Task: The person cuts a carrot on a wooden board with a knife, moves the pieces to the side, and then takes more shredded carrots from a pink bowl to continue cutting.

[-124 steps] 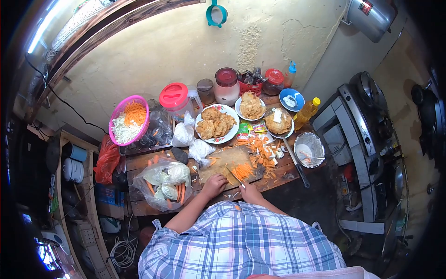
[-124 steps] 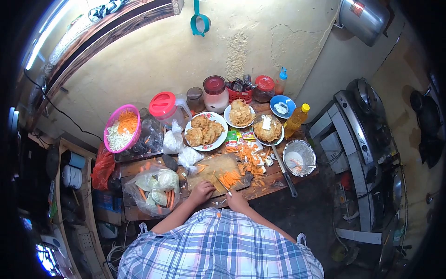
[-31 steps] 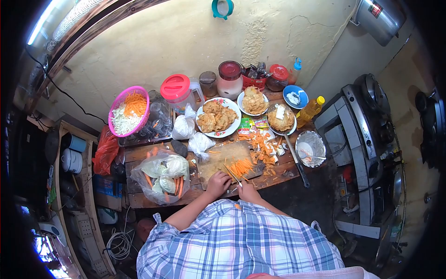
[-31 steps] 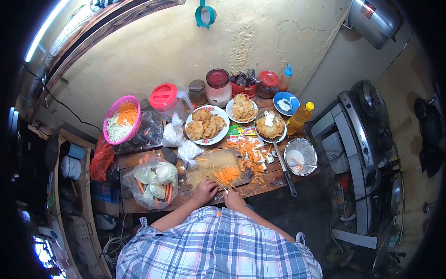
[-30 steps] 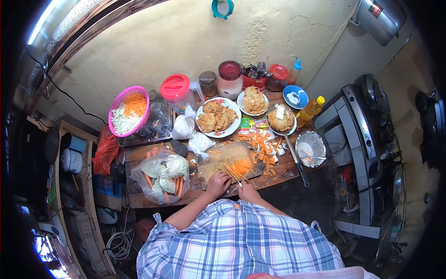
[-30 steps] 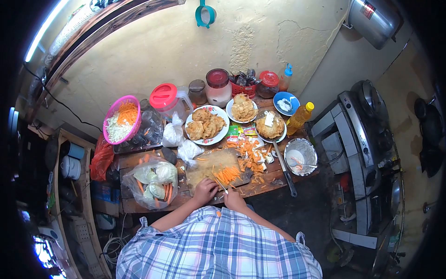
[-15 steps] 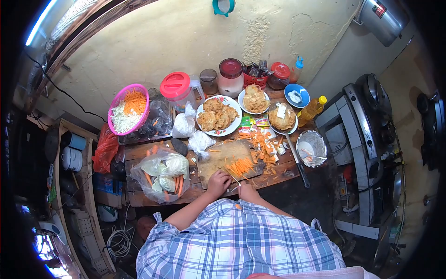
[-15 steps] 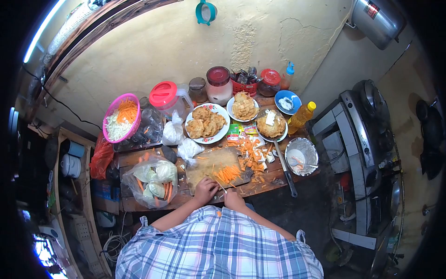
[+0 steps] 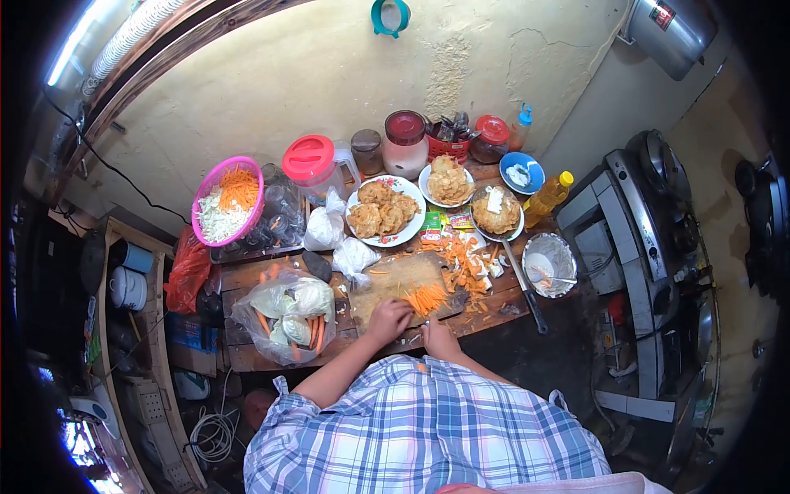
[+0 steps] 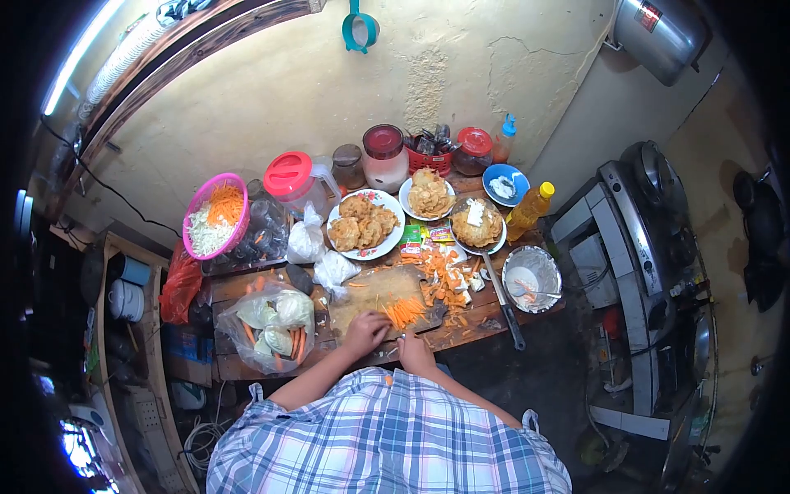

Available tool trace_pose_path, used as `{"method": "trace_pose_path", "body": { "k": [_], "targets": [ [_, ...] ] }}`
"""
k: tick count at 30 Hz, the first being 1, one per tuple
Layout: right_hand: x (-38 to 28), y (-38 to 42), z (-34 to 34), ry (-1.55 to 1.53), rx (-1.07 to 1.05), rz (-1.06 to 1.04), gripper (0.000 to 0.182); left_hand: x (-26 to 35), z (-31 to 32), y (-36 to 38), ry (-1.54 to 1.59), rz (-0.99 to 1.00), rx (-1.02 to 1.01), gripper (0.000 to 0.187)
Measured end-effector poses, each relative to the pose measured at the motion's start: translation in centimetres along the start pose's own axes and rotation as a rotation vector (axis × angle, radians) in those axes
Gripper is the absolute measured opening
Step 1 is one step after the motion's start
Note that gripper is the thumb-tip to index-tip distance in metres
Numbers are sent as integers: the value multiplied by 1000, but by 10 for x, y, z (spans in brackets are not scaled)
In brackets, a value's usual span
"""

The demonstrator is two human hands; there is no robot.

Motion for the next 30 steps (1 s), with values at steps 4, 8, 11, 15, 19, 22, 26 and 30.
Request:
{"method": "trace_pose_path", "body": {
  "k": [4,8,11,15,19,22,26,30],
  "targets": [
    [0,3,-8,-52,8,13,31,-36,-27,-29,-66,-121,151,11],
    [-2,8,3,-48,-122,-24,31,-68,-26,-39,-374,-63,146,14],
    [4,9,7,-22,-149,0,32,-80,-14,-37,-457,-68,23,11],
    [11,7,6,-5,-116,46,34,-84,-14,-27,-424,-164,13,10],
    [11,5,1,-37,-87,67,34,-75,-21,-11,-207,-421,66,11],
    [6,6,-1,-58,-90,80,35,-100,2,28,193,-856,43,16],
    [7,3,7,-51,-93,52,35,-100,9,48,351,-1061,62,22],
    [9,2,13,-47,-107,52,36,-87,-10,42,177,-966,7,23]
  ]
}}
Point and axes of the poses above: each hand's wrist, its own y-axis away from the middle knuckle, its own z-axis out of the palm, x = y × z, the point moved 10 cm from there along -y, towards the middle knuckle, and after that the axes turned 11 degrees about x, right-handed, at the moved point
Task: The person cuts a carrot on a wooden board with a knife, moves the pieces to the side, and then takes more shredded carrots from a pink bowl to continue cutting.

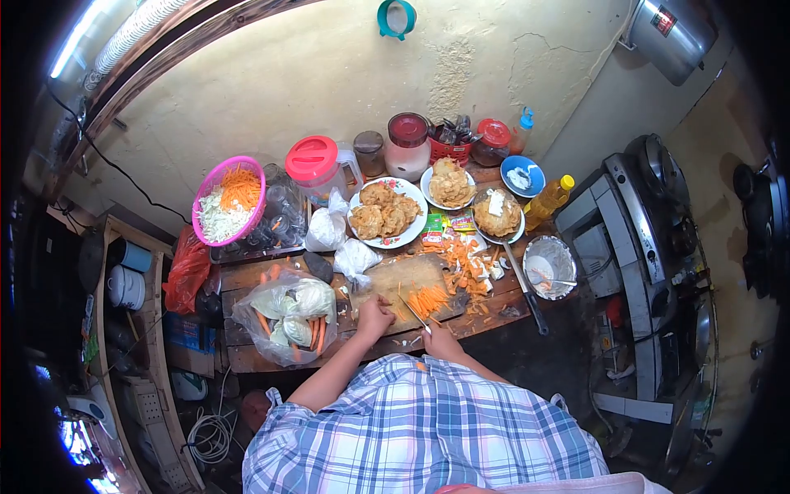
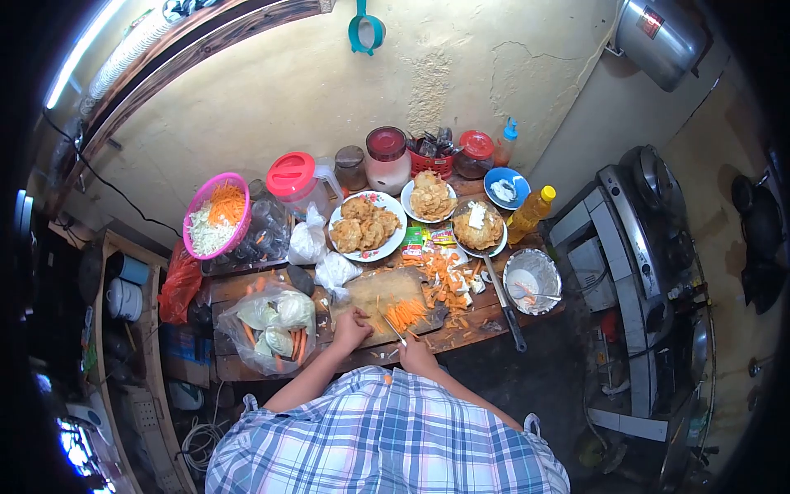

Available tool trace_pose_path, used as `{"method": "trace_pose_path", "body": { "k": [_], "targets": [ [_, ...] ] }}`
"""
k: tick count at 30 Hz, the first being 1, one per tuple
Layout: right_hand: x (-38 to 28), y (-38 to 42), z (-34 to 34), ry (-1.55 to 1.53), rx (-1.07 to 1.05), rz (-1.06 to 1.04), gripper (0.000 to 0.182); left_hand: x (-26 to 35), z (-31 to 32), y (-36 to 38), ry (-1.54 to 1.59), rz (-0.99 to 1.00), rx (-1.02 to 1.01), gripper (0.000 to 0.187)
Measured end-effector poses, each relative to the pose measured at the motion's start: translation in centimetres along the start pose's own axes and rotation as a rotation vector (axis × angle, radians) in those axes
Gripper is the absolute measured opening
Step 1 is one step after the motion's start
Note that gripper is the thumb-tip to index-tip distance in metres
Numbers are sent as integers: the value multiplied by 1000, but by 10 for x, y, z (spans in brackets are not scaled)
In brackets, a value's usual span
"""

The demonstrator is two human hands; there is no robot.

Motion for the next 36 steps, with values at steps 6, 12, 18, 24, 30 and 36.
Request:
{"method": "trace_pose_path", "body": {
  "k": [6,12,18,24,30,36],
  "targets": [
    [-6,-5,13,12,-17,-65,34,11,12,9,-13,207,29,20],
    [-14,-2,14,-15,-74,-43,35,10,11,9,-24,248,98,15],
    [-15,-2,16,-6,-46,-56,35,8,12,9,-4,246,102,15],
    [-15,-7,30,51,-63,-29,34,6,14,7,12,252,98,15],
    [-27,-10,22,121,-65,-39,31,3,15,9,22,244,97,15],
    [-24,1,-30,91,93,-71,28,29,17,11,-94,337,55,14]
  ]
}}
Point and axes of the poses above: each hand's wrist, its own y-axis away from the middle knuckle, its own z-axis out of the palm, x = y × z, the point moved 10 cm from there along -y, towards the middle knuckle, and after that the axes turned 11 degrees about x, right-handed, at the moved point
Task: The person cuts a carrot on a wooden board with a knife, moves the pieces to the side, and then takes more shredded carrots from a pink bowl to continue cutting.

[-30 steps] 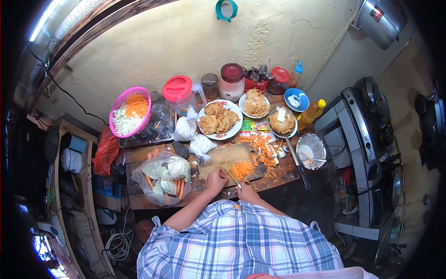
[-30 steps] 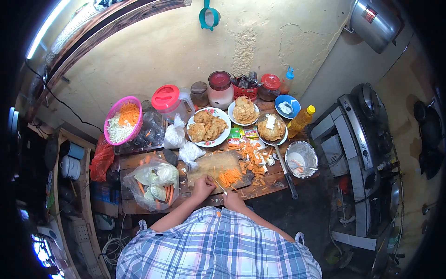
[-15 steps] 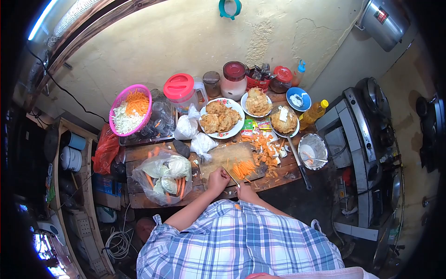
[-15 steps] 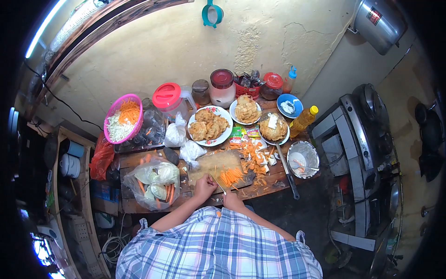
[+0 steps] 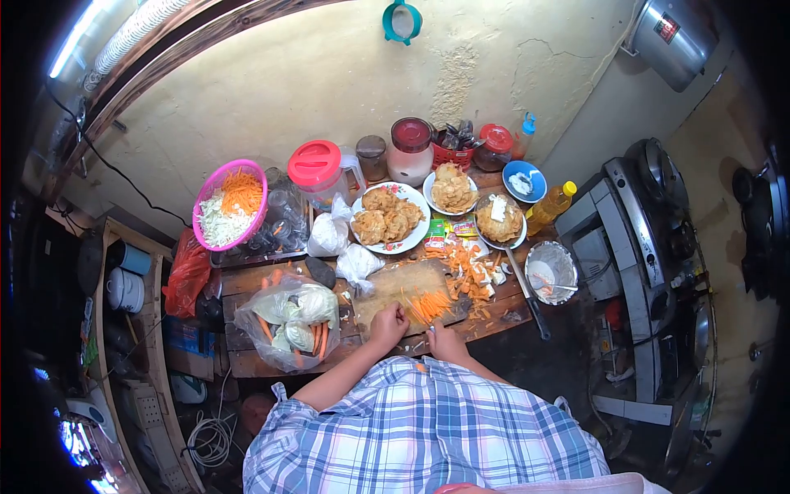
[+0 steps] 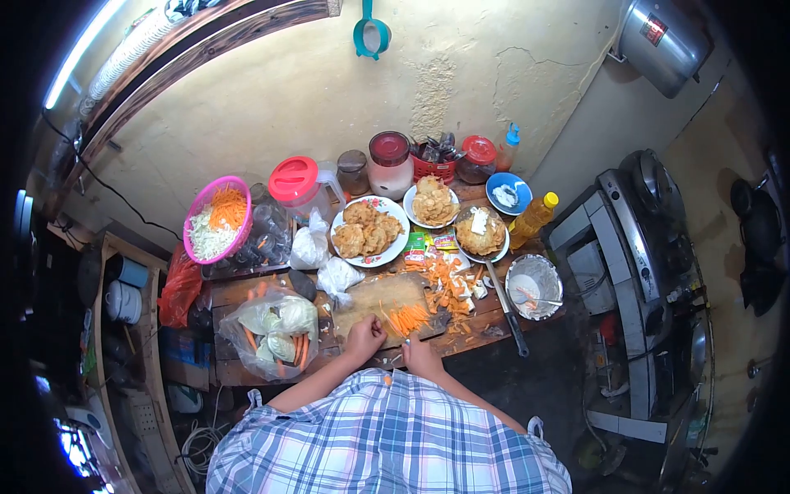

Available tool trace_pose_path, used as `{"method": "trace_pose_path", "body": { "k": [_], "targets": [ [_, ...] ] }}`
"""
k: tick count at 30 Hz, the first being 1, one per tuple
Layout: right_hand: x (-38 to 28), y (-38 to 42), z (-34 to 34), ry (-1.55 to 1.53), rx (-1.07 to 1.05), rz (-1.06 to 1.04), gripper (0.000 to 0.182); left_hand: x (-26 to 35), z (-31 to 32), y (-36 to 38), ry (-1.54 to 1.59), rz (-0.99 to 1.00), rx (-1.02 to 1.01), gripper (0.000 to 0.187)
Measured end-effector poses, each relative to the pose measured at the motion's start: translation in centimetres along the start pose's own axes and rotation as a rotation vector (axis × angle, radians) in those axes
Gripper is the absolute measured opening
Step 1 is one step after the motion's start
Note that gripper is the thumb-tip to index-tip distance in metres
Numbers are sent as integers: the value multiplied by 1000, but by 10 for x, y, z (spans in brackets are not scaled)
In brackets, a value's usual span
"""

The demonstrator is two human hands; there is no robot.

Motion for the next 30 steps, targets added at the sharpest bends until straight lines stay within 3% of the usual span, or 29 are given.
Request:
{"method": "trace_pose_path", "body": {
  "k": [2,4,7,9,10,11,12,14,15,17,21,26,30],
  "targets": [
    [17,0,-5,-90,84,21,27,3,9,-4,29,13,-46,15],
    [33,3,-16,-181,169,43,27,21,17,-7,24,193,-67,15],
    [60,9,-34,-129,258,189,28,22,31,-10,11,179,-214,20],
    [67,14,-39,-80,261,229,28,36,19,-9,-53,293,-141,26],
    [71,17,-42,-31,255,268,29,46,12,-5,-118,399,-66,32],
    [70,16,-43,-34,259,270,29,45,15,-1,-135,378,-84,67],
    [71,16,-37,-3,205,297,29,47,18,-1,-136,381,-86,67],
    [72,15,-28,25,147,326,30,61,22,2,-347,432,-64,101],
    [69,10,-21,12,117,293,31,60,27,2,-349,431,-66,101],
    [64,4,-11,-2,86,261,32,38,46,-3,-400,338,-131,118],
    [45,-6,-11,-77,88,156,28,14,46,-13,-390,365,-14,120],
    [51,-9,-14,-122,133,193,28,28,28,-21,-205,434,-181,118],
    [50,-10,-2,-118,71,182,27,28,40,-27,-283,480,-232,119]
  ]
}}
Point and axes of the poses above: each hand's wrist, its own y-axis away from the middle knuckle, its own z-axis out of the palm, x = y × z, the point moved 10 cm from there along -y, towards the middle knuckle, and after that the axes turned 11 degrees about x, right-handed, at the moved point
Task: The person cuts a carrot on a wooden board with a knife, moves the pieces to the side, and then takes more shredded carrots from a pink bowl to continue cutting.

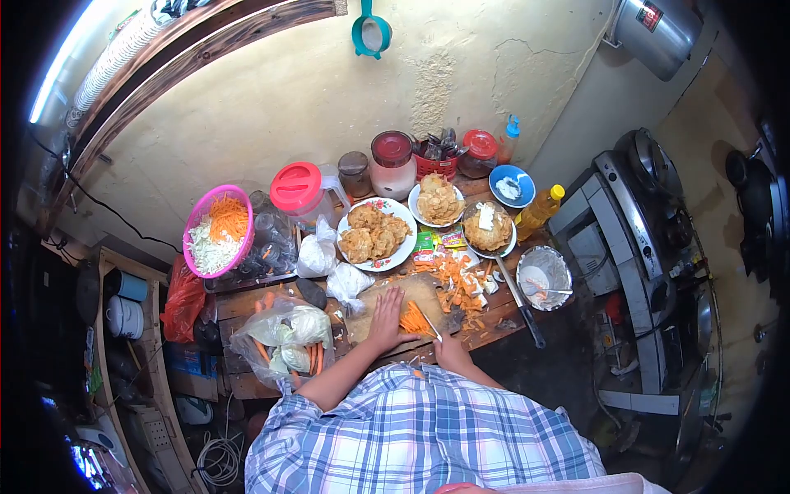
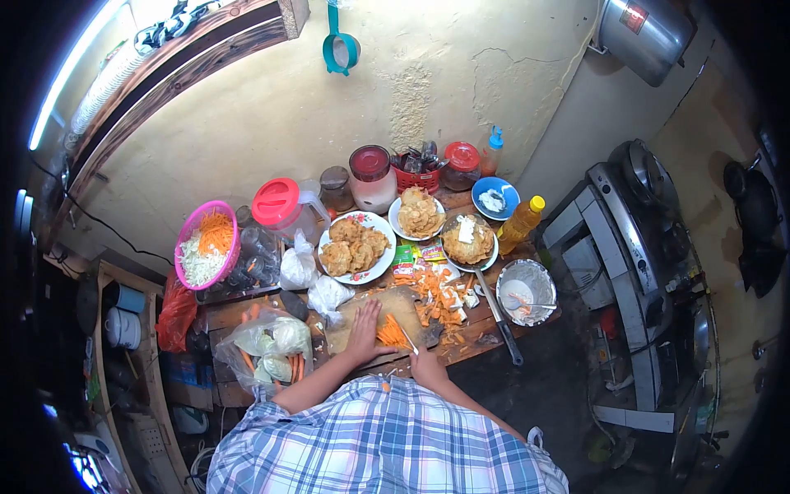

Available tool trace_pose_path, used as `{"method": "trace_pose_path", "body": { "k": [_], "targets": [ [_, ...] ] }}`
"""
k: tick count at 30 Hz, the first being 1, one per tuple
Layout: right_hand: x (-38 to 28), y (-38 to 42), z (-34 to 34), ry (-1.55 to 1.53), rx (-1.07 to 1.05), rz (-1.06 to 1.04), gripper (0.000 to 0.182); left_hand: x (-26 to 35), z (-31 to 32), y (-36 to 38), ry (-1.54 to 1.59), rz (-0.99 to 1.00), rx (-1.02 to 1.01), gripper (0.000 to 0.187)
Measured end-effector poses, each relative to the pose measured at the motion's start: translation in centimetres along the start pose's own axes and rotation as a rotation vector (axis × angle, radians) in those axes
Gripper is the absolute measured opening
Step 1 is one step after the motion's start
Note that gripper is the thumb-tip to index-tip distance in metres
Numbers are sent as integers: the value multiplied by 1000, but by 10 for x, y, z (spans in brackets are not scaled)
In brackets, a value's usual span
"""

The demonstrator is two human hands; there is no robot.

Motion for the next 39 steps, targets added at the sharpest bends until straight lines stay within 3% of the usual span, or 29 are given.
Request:
{"method": "trace_pose_path", "body": {
  "k": [2,10,13,19,22,24,25,27,28,30,39],
  "targets": [
    [-4,1,6,-8,-51,-33,27,0,7,-9,6,5,3,118],
    [23,-5,-30,-153,166,-16,26,39,14,-11,16,66,15,106],
    [25,-2,-29,-135,137,-32,26,17,24,-11,-82,4,85,107],
    [22,4,-2,-95,31,-51,24,7,-19,-9,92,26,81,105],
    [10,3,1,-108,-12,-51,25,12,-11,-14,46,137,-2,104],
    [9,2,-3,-117,-2,-40,25,35,0,-20,32,347,-87,90],
    [12,0,-10,-112,60,-39,25,34,4,-22,33,349,-84,90],
    [20,0,-18,-105,126,-37,25,49,20,-16,48,558,-190,65],
    [24,1,-23,-138,141,-25,26,48,23,-15,52,561,-188,65],
    [30,3,-28,-171,160,-10,27,45,23,-9,61,555,-140,43],
    [23,6,-41,-239,238,-55,26,30,44,-12,-147,418,-256,31]
  ]
}}
Point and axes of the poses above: each hand's wrist, its own y-axis away from the middle knuckle, its own z-axis out of the palm, x = y × z, the point moved 10 cm from there along -y, towards the middle knuckle, and after that the axes turned 11 degrees about x, right-handed, at the moved point
